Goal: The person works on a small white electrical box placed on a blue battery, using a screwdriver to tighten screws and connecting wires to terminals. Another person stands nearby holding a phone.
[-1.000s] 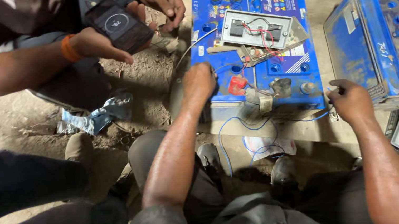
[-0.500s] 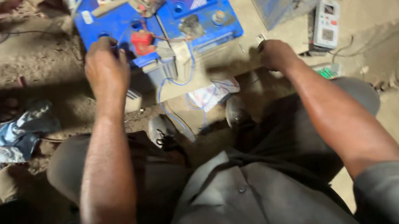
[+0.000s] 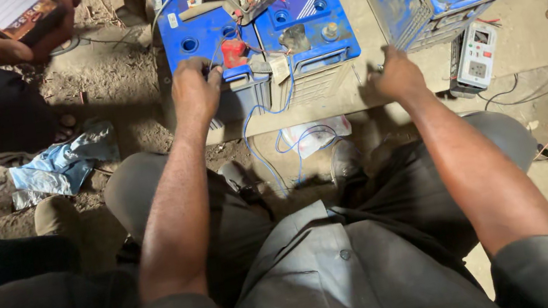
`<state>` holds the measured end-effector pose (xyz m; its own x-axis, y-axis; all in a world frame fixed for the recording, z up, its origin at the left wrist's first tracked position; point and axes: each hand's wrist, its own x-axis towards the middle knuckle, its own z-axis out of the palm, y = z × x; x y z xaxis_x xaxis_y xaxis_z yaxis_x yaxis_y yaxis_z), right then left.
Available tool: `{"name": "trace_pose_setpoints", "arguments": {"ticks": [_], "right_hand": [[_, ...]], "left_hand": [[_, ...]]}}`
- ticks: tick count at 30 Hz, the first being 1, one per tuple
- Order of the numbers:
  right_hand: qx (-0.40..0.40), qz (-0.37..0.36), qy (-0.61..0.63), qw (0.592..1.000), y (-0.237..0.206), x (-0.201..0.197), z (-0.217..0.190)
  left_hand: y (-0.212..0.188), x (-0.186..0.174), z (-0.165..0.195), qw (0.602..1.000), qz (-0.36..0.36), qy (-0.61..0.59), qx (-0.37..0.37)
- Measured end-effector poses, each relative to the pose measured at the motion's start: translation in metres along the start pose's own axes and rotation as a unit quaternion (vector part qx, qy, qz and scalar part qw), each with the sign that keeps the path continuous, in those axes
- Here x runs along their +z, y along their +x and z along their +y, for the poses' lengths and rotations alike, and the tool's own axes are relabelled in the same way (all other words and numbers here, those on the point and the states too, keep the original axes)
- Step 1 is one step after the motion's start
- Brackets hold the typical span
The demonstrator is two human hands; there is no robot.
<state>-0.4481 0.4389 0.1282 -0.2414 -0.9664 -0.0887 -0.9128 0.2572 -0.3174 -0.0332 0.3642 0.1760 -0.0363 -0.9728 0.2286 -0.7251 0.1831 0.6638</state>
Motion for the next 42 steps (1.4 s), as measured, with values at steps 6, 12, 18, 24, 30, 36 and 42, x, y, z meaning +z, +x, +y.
{"name": "trace_pose_setpoints", "arguments": {"ticks": [6, 12, 18, 24, 30, 36, 42], "right_hand": [[-0.066, 0.075, 0.122, 0.987, 0.001, -0.046, -0.018], [-0.101, -0.026, 0.188, 0.977, 0.009, -0.077, -0.065], [-0.255, 0.014, 0.232, 0.938, 0.041, -0.044, -0.122], [-0.357, 0.072, 0.131, 0.922, 0.077, -0.018, -0.152], [-0.337, 0.035, 0.000, 0.941, 0.089, -0.002, -0.163], [-0.319, 0.042, 0.006, 0.947, 0.094, 0.007, -0.160], [-0.311, 0.062, 0.044, 0.947, 0.090, 0.008, -0.164]], "left_hand": [[0.002, -0.012, 0.012, 0.999, 0.038, -0.012, 0.029], [-0.002, 0.022, 0.037, 0.992, 0.061, -0.017, 0.110], [-0.027, 0.111, 0.070, 0.979, -0.183, -0.027, -0.089], [-0.020, 0.131, 0.083, 0.929, -0.205, -0.199, -0.236], [-0.016, 0.133, 0.083, 0.967, -0.136, -0.164, -0.141], [-0.017, 0.126, 0.083, 0.975, -0.132, -0.140, -0.108], [-0.018, 0.115, 0.094, 0.986, -0.135, -0.038, -0.089]]}}
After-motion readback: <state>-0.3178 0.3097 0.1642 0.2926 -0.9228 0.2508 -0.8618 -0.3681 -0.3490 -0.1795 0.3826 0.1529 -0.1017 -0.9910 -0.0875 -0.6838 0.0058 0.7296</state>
